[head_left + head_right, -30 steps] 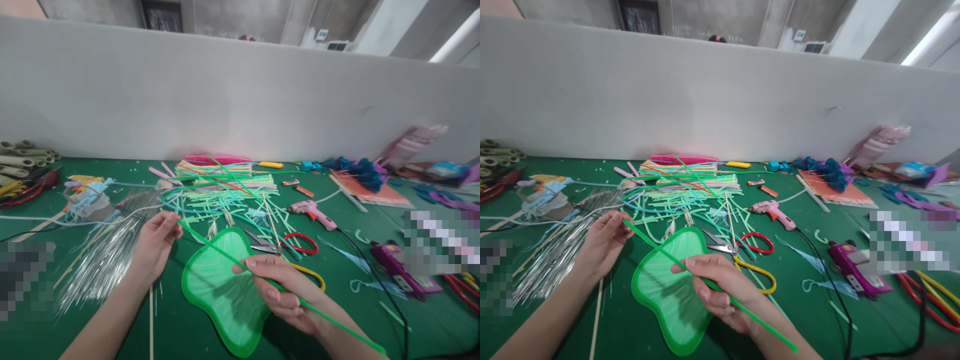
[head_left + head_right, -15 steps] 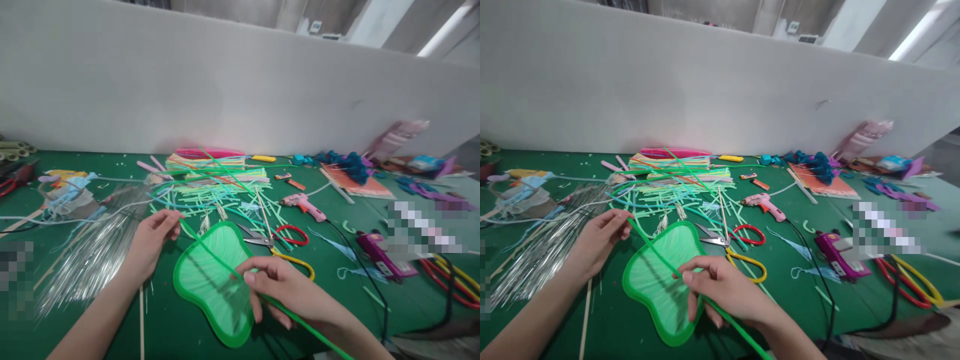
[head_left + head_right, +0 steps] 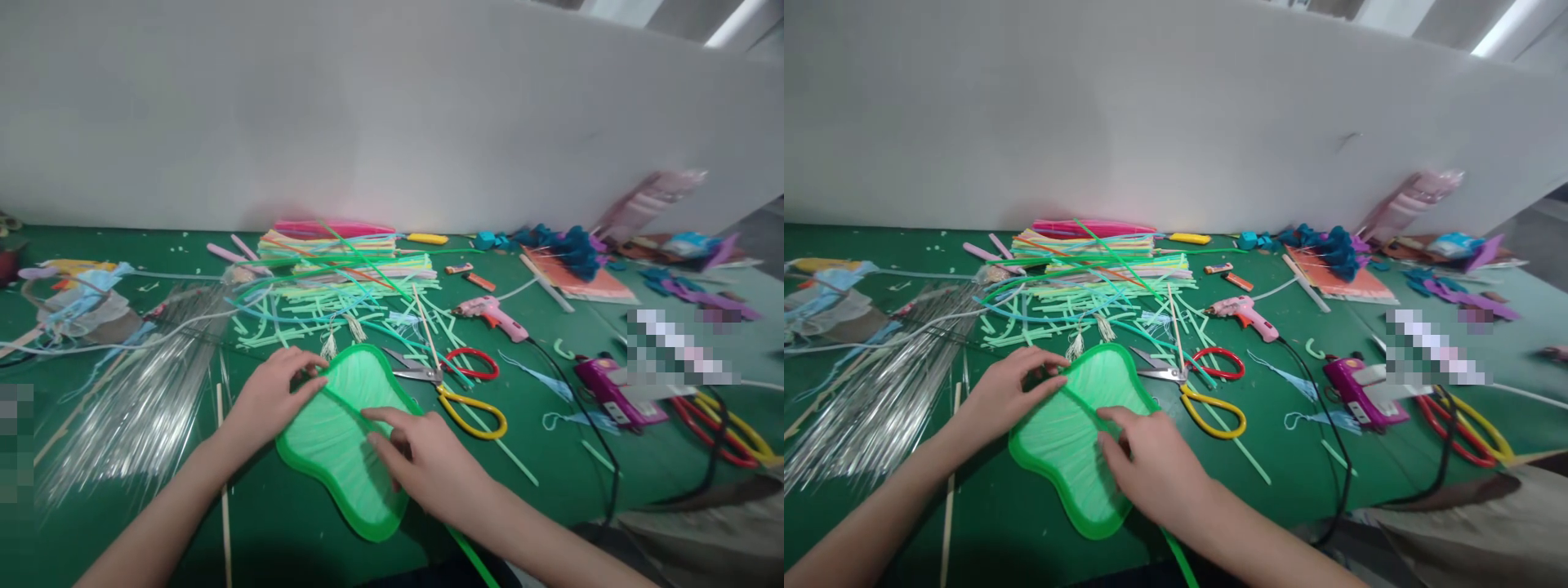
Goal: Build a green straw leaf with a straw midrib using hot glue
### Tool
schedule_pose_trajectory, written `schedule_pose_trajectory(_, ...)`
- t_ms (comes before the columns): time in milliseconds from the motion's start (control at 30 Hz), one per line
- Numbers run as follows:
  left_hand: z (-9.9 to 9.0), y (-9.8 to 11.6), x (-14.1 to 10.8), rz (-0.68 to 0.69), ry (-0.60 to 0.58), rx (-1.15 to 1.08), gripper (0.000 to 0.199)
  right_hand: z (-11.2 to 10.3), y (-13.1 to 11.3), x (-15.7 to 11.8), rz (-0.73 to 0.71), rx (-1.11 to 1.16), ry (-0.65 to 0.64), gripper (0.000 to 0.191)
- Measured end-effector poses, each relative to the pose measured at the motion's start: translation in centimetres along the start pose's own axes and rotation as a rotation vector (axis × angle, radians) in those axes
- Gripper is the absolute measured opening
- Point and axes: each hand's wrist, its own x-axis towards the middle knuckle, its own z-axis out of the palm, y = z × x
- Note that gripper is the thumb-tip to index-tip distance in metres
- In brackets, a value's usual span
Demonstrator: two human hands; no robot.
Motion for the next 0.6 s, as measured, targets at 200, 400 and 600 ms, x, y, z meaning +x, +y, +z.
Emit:
schedule_pose_trajectory(200,-0.5,-0.2,-0.1,-0.033,-0.044,0.089,0.027,0.7,-0.6,-0.3,-0.057,-0.277,0.161,0.038)
schedule_pose_trajectory(400,-0.5,-0.2,-0.2,-0.018,-0.042,0.133,0.026,0.2,-0.6,-0.3,-0.077,-0.414,0.157,0.036)
schedule_pose_trajectory(600,-0.2,-0.7,0.1,0.03,0.048,0.193,0.025,-6.2,-2.6,7.6,-0.121,-0.775,0.408,0.039)
